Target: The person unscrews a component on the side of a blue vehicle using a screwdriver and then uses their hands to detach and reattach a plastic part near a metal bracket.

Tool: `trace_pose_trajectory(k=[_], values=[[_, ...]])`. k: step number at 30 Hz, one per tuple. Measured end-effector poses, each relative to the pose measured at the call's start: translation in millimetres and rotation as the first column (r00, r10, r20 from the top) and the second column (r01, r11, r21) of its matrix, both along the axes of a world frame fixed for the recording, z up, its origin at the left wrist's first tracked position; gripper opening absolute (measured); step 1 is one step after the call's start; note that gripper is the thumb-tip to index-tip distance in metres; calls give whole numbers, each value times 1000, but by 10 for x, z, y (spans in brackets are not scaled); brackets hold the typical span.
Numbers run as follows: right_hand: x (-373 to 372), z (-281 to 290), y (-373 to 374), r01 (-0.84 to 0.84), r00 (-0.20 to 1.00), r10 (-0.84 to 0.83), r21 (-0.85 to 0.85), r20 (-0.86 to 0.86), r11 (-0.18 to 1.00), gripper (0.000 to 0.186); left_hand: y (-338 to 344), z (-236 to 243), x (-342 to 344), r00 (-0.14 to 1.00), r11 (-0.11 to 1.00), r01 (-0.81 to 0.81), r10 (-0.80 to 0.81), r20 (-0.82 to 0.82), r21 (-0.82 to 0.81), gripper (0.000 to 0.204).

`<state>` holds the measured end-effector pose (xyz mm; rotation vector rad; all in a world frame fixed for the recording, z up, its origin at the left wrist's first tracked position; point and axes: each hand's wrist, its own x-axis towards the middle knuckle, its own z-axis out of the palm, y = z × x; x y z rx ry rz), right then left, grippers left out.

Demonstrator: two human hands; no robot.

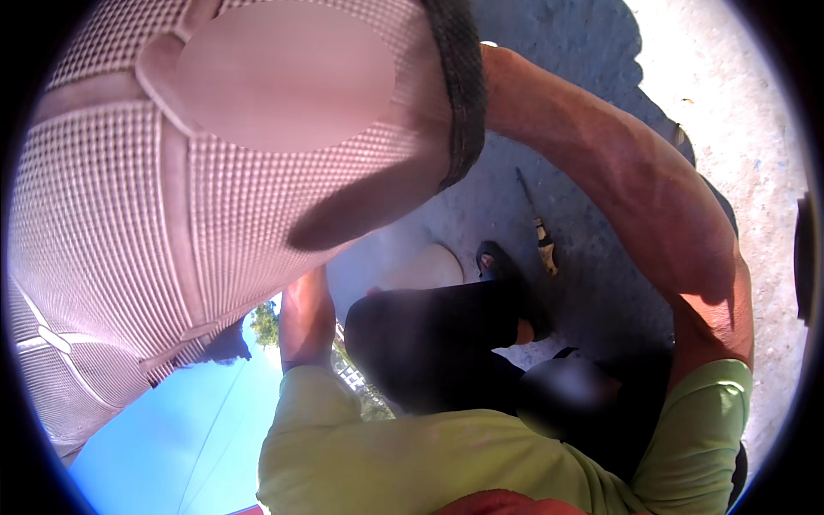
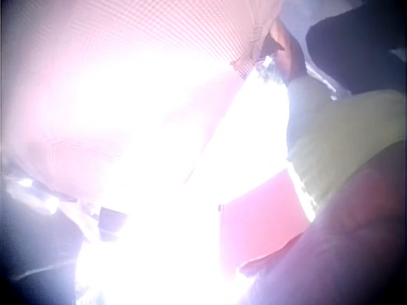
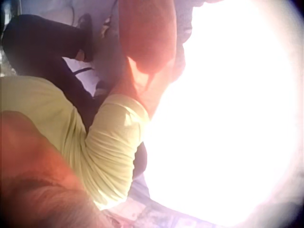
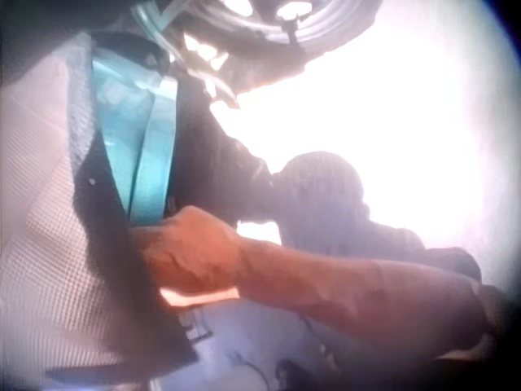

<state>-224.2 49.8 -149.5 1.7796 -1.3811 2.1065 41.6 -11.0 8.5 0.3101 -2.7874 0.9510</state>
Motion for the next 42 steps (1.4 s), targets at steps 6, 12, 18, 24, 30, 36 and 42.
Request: trace_pose_trajectory(k=[6, 12, 18, 24, 30, 36, 42], values=[[73, 11, 16, -70, 996, 70, 2, 50, 998, 34, 1, 21, 28, 1000, 998, -2, 2, -4, 62, 15], [37, -79, -142, -100, 977, 147, -279, 151, 955, 20, 11, 42, 25, 1000, 992, 2, 0, -12, 127, 14], [75, -138, -150, -147, 935, 207, -216, 288, 965, 19, -25, 46, -31, 999, 981, 24, -18, -35, 190, 14], [129, -301, -130, -242, 935, 260, -101, 242, 965, 25, -59, 15, -14, 997, 966, 43, -24, -77, 254, 14], [48, -262, 6, -217, 929, 219, -40, 298, 975, 25, -127, -16, -194, 990, 934, 106, -68, -123, 342, 14], [85, -204, 30, -261, 910, 251, -14, 330, 965, 25, -118, -14, -156, 982, 885, 128, -49, -183, 447, 15], [105, -159, 141, -278, 895, 251, 19, 369, 961, 24, -198, -71, -162, 966, 767, 166, 1, -260, 620, 17]])
